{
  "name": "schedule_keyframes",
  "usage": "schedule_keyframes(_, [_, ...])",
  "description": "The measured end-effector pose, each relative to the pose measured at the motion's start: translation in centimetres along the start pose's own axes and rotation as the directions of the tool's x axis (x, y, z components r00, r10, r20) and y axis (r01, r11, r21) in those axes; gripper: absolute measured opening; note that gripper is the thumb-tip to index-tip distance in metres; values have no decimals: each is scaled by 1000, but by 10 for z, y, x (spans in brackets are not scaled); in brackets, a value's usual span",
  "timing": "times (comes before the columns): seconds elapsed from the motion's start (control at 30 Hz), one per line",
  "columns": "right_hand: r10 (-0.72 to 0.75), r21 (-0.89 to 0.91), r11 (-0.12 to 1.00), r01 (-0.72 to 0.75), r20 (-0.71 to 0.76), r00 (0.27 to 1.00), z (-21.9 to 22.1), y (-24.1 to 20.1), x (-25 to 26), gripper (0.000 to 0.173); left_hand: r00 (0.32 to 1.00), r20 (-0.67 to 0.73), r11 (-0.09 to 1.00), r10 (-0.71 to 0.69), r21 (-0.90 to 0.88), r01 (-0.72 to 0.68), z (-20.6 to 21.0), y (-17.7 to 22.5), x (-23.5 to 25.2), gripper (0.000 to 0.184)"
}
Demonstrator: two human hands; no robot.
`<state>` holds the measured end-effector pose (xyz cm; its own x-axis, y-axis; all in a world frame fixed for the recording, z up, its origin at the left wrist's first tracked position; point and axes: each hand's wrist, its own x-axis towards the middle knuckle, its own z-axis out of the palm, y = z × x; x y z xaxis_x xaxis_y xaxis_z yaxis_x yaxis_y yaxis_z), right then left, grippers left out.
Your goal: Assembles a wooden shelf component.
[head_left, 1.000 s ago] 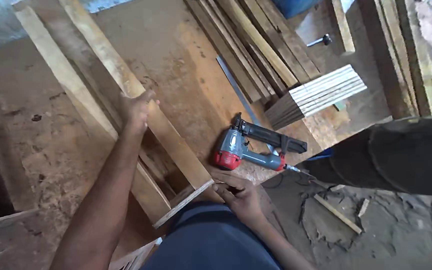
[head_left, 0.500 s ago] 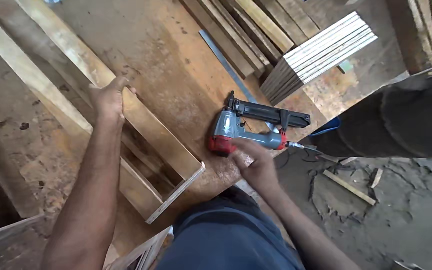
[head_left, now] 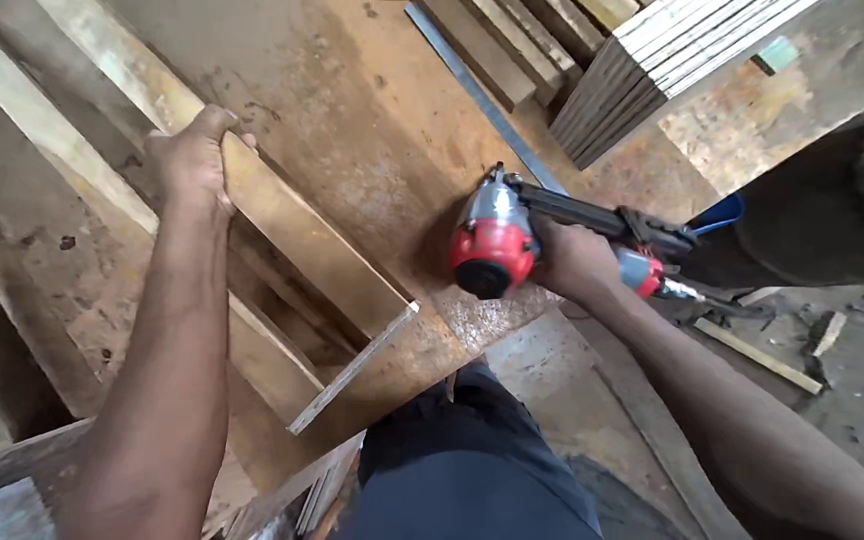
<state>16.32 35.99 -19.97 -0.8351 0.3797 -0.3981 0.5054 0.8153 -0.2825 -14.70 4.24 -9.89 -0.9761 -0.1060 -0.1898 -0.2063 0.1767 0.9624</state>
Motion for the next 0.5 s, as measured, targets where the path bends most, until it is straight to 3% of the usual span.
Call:
schedule_keyframes(0.07, [-1,222,975,29,-125,992,-13,13,-57,41,1000,9,1000,10,-5,-9,1,0,-5,55])
schedule_keyframes(0.13, [71,534,843,63,-225,972,-14,23,-131,39,1000,10,1000,23,-12,-23,4,3,-4,56])
schedule_keyframes(0.2, [87,834,534,143,-221,971,10,32,-189,16,1000,10,1000,24,-15,-24,3,5,-6,57])
schedule_keyframes(0.23, [65,921,357,157,-193,979,19,24,-209,17,1000,13,1000,27,-11,-27,2,6,-6,57])
schedule_keyframes(0.3, [29,983,71,166,-169,985,35,-4,-236,23,999,20,999,34,1,-34,0,5,-7,58])
schedule_keyframes(0.37, [-37,972,-136,193,-199,979,60,-32,-250,22,999,29,999,33,13,-33,1,4,-5,62])
schedule_keyframes(0.43, [-103,946,-256,198,-230,968,93,-47,-260,17,999,38,999,29,18,-30,2,3,-3,62])
schedule_keyframes(0.5, [-144,945,-289,154,-202,969,115,-54,-269,15,999,29,999,23,38,-24,1,2,-4,59])
